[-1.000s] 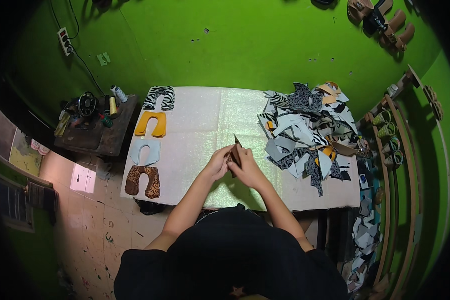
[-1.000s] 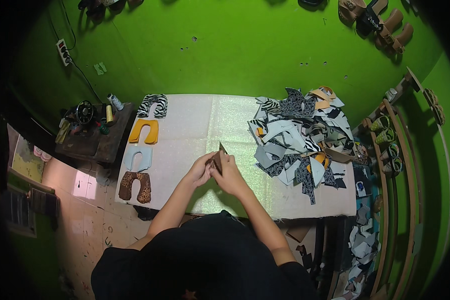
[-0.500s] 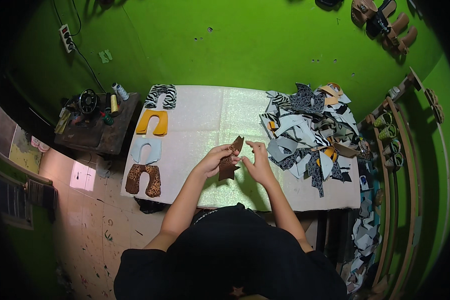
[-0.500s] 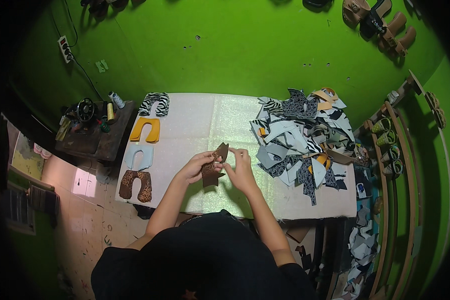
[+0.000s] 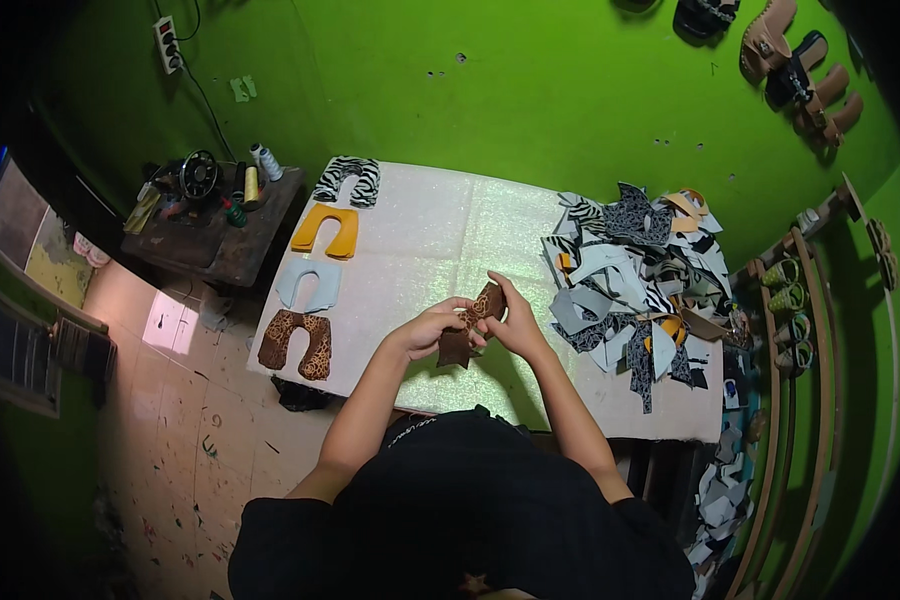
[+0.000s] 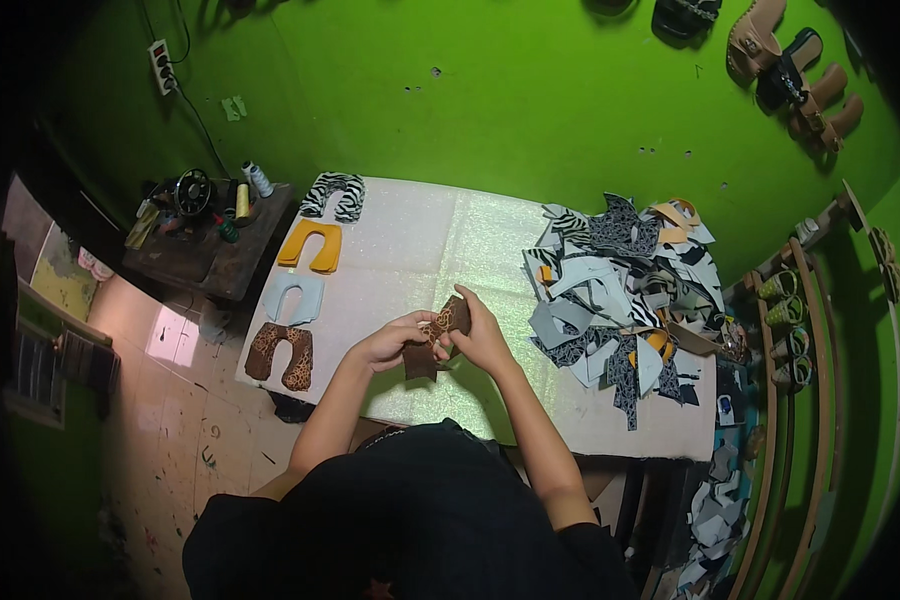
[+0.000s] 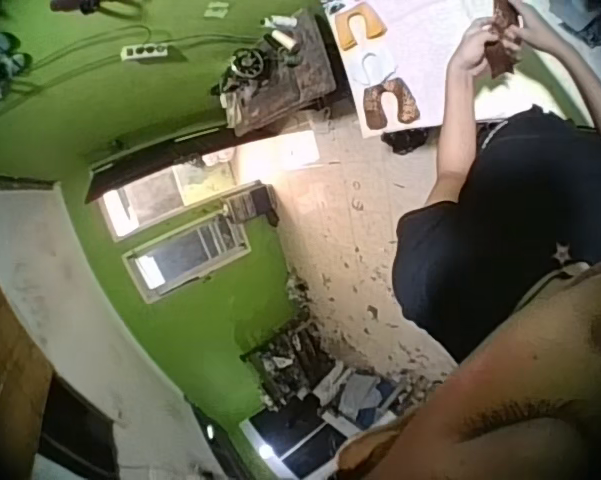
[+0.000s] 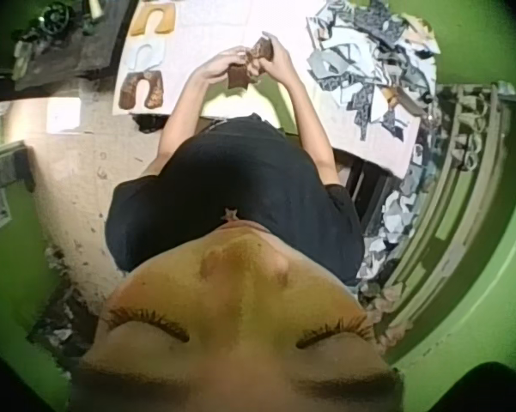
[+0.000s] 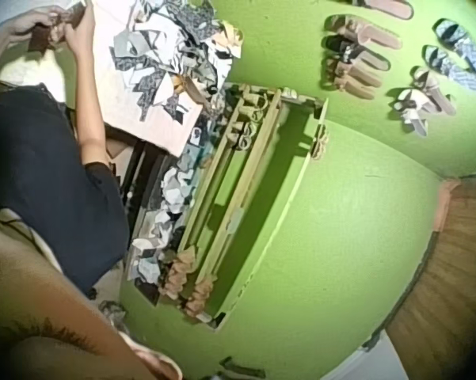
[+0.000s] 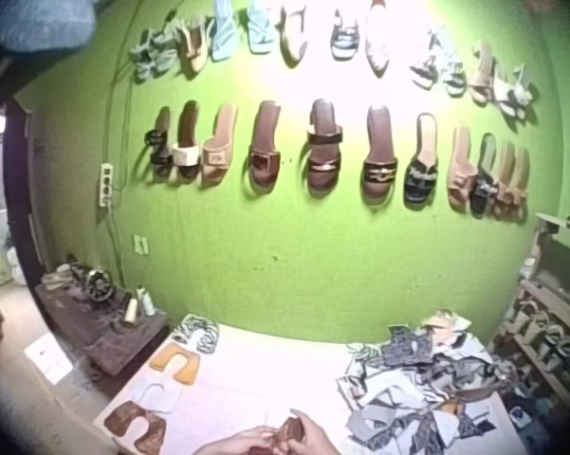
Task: The person is sorting and organizing various cut shoe upper materials on a workbench.
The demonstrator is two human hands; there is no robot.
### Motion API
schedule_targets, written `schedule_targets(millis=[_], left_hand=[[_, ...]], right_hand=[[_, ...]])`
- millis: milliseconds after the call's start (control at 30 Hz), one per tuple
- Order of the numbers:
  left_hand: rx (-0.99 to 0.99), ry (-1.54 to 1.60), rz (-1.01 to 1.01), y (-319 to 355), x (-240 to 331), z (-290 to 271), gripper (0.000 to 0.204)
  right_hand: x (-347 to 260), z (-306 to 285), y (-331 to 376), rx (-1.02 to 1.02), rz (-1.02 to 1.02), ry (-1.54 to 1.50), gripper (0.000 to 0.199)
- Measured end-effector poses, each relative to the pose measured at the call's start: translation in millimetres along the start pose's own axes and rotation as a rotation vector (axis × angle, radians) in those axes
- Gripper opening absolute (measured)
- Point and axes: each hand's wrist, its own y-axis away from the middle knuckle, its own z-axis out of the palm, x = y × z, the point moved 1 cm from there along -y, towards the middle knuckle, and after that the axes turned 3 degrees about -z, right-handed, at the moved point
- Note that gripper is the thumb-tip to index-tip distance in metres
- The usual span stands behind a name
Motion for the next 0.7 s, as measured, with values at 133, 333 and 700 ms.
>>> schedule_targets(millis=[133,333,700], left_hand=[[0.002,-0.101,-0.085,6,1,-6,0.028],[0.059,-0.301,-0.185,15,-3,-16,0.025],[0.052,-0.387,-0.161,31,-7,-34,0.026]], right_hand=[[-14,2,-6,-0.088,-0.073,0.186,0.068],[-33,11,-6,-0.259,-0.140,0.544,0.069],[-32,27,-11,-0.398,-0.078,-0.112,0.071]])
